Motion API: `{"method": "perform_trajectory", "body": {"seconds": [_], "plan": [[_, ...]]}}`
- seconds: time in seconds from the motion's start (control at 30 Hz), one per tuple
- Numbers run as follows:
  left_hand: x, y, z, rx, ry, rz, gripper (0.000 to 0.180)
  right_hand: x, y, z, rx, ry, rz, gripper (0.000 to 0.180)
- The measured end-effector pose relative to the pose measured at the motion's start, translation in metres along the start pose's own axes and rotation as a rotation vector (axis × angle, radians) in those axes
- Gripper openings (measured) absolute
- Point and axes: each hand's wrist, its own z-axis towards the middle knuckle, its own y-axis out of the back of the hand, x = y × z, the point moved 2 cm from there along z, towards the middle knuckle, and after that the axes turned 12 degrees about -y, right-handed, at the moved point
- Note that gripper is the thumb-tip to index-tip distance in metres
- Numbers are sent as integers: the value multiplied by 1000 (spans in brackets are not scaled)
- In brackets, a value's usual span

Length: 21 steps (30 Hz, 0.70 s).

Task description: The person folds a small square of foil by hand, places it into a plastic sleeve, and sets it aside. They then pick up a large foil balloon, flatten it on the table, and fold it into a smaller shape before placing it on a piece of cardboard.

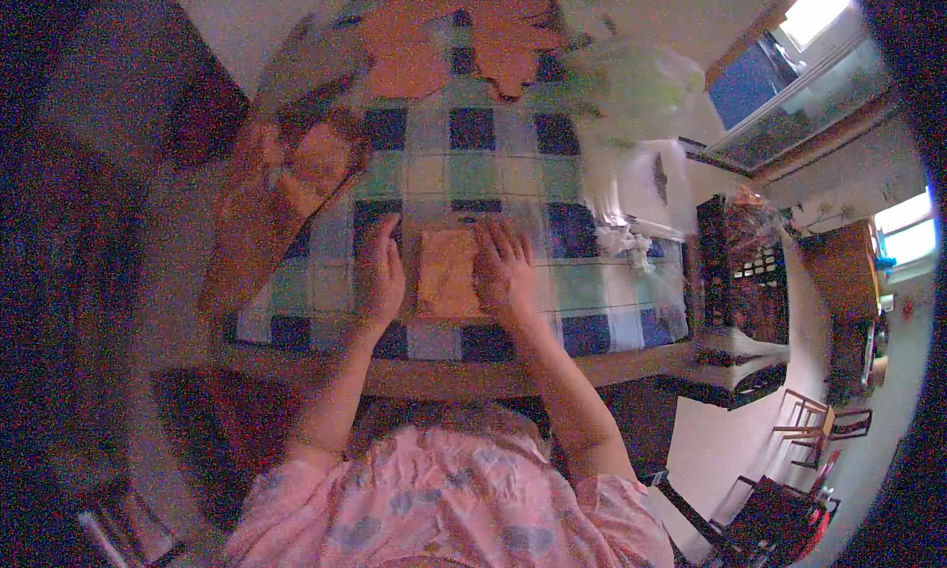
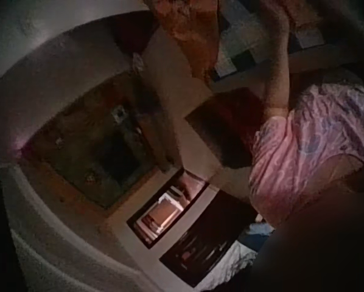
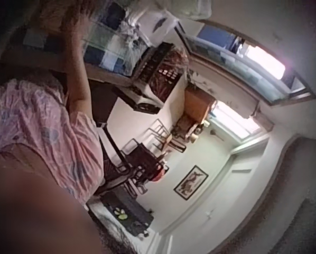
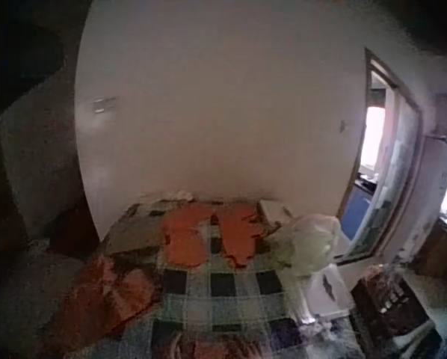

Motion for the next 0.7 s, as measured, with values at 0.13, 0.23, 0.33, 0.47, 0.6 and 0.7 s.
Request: {"method": "perform_trajectory", "body": {"seconds": [0.13, 0.23, 0.33, 0.47, 0.6, 0.7], "plan": [[-35, -7, 11, 150, -122, 111, 46, 8, 2, 3, -1, 14, -6, 50], [-28, -13, 2, 159, -127, 119, 45, 7, 0, 2, 7, 31, -43, 48], [-18, -5, -6, 258, -117, 229, 42, 8, 1, 2, 11, 18, -28, 45], [-9, 3, -18, 393, -141, 427, 42, 8, 2, 3, 16, 17, 19, 43], [-16, 2, -4, 344, -99, 420, 44, 6, 4, 3, 19, 23, 18, 43], [-30, -29, -2, 365, -120, 198, 46, 6, 3, 4, 77, 27, 42, 52]]}}
